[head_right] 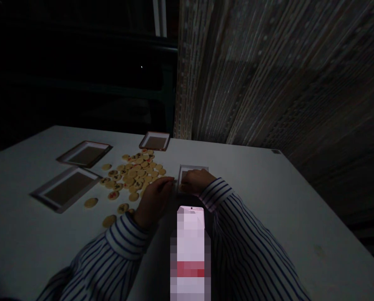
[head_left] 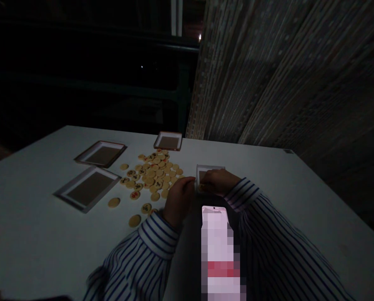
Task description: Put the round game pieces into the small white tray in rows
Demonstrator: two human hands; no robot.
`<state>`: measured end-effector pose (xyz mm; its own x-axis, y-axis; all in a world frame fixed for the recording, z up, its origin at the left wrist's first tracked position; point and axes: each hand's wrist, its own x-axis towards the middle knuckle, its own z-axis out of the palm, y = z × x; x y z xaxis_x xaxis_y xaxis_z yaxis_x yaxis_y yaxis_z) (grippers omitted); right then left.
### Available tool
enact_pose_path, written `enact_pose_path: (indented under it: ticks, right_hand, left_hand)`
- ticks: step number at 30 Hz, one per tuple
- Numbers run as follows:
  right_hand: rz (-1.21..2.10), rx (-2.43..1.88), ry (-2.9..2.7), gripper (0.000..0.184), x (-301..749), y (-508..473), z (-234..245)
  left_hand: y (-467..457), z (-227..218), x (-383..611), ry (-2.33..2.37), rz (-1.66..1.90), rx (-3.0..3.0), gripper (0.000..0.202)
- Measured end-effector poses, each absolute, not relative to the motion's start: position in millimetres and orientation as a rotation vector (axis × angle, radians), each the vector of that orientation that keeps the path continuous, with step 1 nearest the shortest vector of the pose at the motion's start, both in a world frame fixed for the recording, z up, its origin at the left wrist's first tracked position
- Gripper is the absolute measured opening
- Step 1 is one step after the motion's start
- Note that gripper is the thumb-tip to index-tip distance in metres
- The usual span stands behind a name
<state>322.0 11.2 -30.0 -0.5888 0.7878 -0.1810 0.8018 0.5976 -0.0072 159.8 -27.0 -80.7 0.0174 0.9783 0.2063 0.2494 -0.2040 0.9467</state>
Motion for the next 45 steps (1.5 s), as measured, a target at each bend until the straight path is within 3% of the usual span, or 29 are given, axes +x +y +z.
enact_pose_path:
  ticks: [27, 38, 45]
  right_hand:
    - [-0.129, 1.322, 2.633, 0.024, 318, 5, -23]
    - [0.015, 1.477, 2.785, 0.028, 315, -13, 14]
    - [0.040, 1.337, 2.938, 0.026, 296, -27, 19]
  left_hand:
    - [-26, -84, 159, 1.304, 1.252, 1.553, 0.022]
    - [-39, -47, 140, 1.270, 1.451, 1.229, 0.032]
    - [-66, -20, 93, 1.383, 1.449, 1.435, 0.030]
